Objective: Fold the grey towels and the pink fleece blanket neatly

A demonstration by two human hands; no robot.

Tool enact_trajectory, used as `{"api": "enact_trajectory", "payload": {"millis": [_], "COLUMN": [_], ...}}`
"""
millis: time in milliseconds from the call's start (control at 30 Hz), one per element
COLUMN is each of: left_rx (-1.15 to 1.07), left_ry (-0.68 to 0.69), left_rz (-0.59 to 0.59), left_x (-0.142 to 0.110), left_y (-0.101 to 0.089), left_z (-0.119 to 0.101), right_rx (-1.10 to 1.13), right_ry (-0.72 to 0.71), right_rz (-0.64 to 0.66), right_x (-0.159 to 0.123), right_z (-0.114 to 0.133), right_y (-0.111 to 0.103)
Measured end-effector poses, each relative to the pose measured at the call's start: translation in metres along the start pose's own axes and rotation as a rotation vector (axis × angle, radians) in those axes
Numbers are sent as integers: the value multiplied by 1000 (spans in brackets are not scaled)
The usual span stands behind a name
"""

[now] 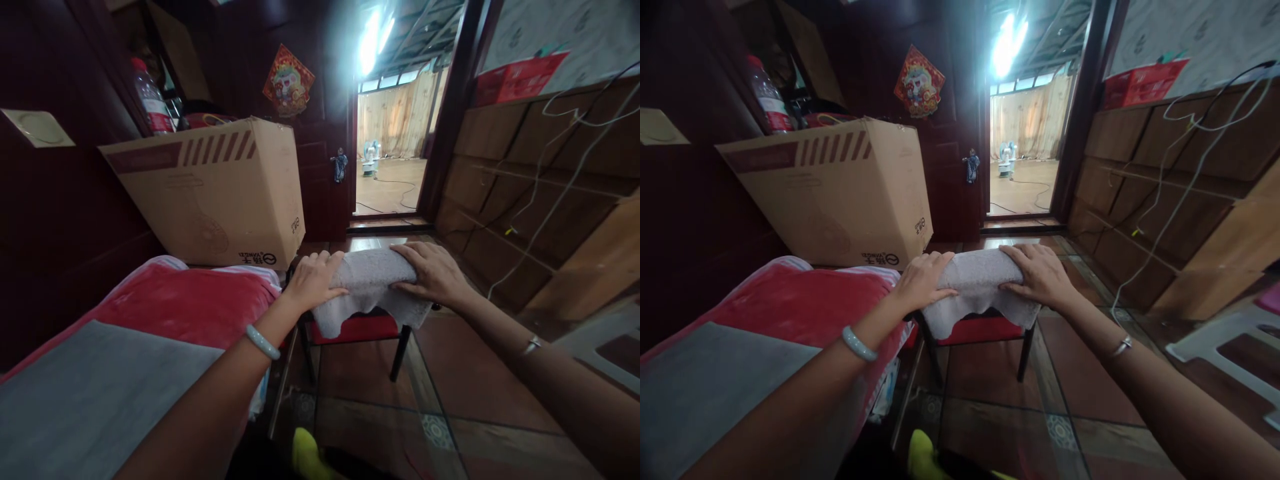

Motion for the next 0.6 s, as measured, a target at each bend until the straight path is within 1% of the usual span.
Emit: {"api": "enact_trajectory", "payload": {"millis": [167, 333, 467, 533, 600], "left_rx": [66, 11, -68, -103, -122], "left_ry": [36, 30, 63, 52, 22], "left_rz": [8, 14, -31, -69, -98], "left_x": [0, -1, -9, -13, -16], "left_y": [0, -2, -6, -8, -9], "left_z": [1, 1, 0, 0, 0], "right_rx": [1, 15, -11, -7, 6], "right_ry": [35, 18, 7, -29, -81], "right_rz": [-44, -16, 12, -1, -18], "right_x": [-5, -8, -1, 9, 22], "right_z": [10, 13, 25, 34, 43], "right_y": [0, -5, -26, -39, -48]}}
Point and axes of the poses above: each hand's wrist, its own x-axis towards the middle knuckle, its own y-axis out of the palm, z = x × y, the point moved 1 cm from there along x, towards the middle knuckle, and after that the axes turned 14 degrees about z, right-handed, at the moved point
